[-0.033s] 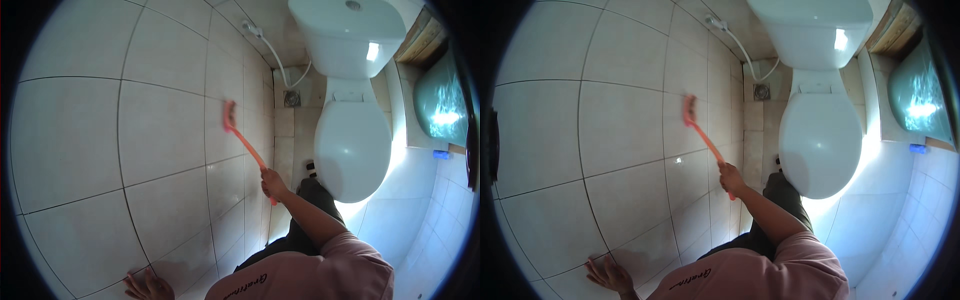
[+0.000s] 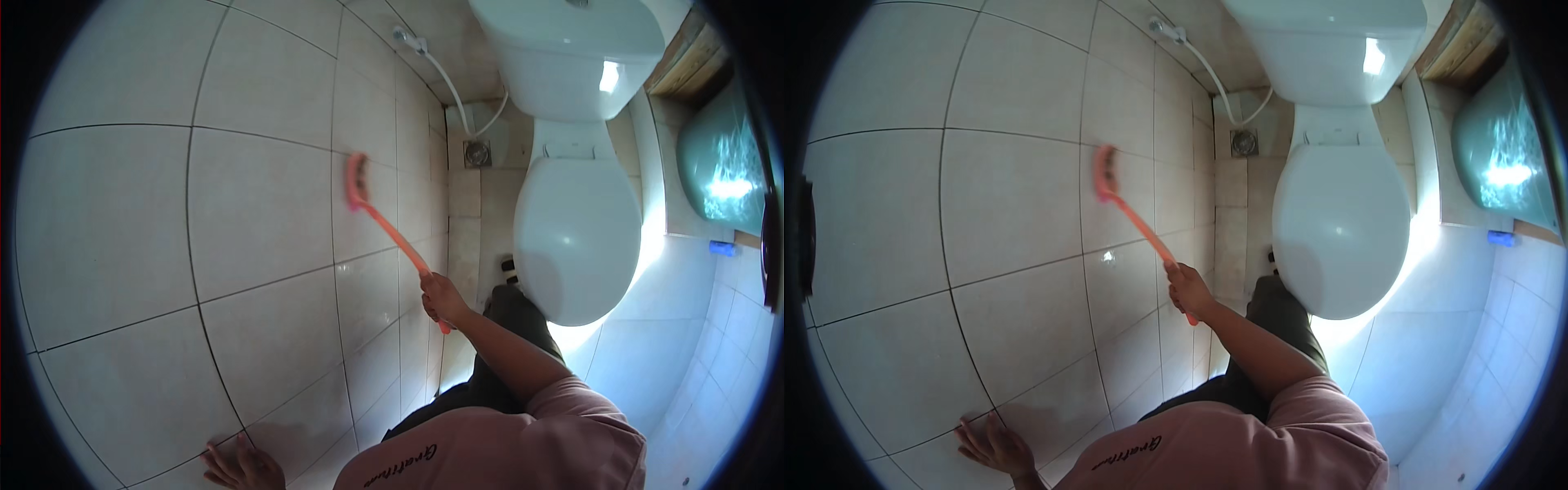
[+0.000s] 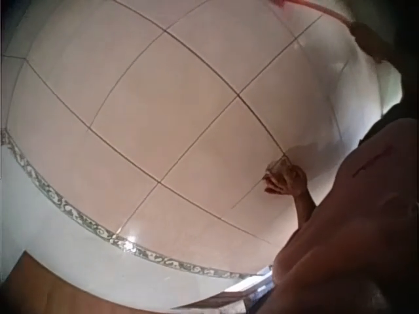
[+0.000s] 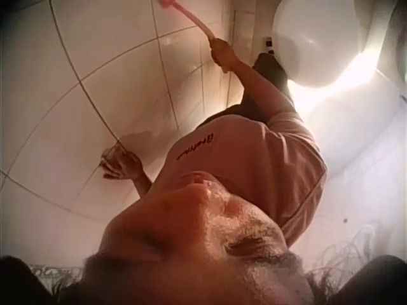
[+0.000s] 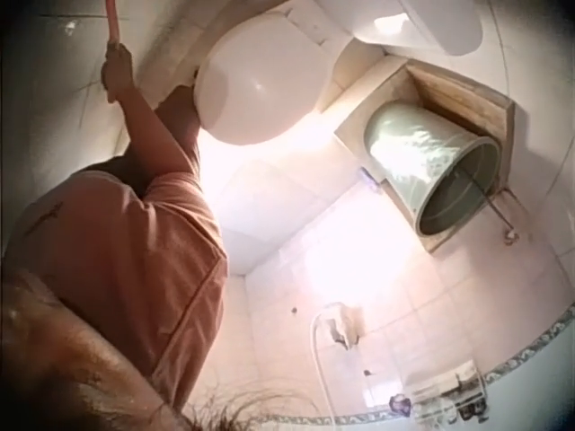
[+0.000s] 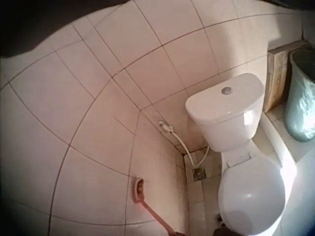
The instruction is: Scrubbing the floor and wall tiles in a bathroom using a long-handled scrub brush.
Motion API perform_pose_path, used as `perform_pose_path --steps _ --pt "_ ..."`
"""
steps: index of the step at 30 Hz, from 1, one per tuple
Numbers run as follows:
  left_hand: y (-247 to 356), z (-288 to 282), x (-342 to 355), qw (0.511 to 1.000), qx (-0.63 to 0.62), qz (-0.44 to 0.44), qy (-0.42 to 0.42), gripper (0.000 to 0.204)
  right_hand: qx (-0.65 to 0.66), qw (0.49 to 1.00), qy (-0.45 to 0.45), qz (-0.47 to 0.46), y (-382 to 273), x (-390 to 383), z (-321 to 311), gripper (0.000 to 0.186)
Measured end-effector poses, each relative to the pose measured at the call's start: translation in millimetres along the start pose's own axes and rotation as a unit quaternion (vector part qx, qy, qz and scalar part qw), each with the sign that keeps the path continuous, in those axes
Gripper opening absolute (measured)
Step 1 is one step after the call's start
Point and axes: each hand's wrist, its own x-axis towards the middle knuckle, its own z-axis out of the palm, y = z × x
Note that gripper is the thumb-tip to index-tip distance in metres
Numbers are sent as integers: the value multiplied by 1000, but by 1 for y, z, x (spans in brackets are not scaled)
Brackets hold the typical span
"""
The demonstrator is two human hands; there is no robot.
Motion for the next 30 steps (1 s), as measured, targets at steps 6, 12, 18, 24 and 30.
perform_pose_path --steps 6,12,18,24,30 --pt "3 3 -2 1000 22 6 -6 27 -182 975 128 -14 23 17 -48 41" --pt "-4 11 -15 999 26 -22 -31 30 -158 982 -53 -84 14 -37 -4 55" --pt "-2 12 -12 999 25 -15 -39 30 -263 957 117 -43 56 10 -52 52" --pt "-3 8 -15 998 33 -9 -43 29 -247 930 15 -272 31 -24 -15 52" --pt "2 9 -7 999 33 -5 -32 29 -185 978 100 -17 12 1 -33 56"
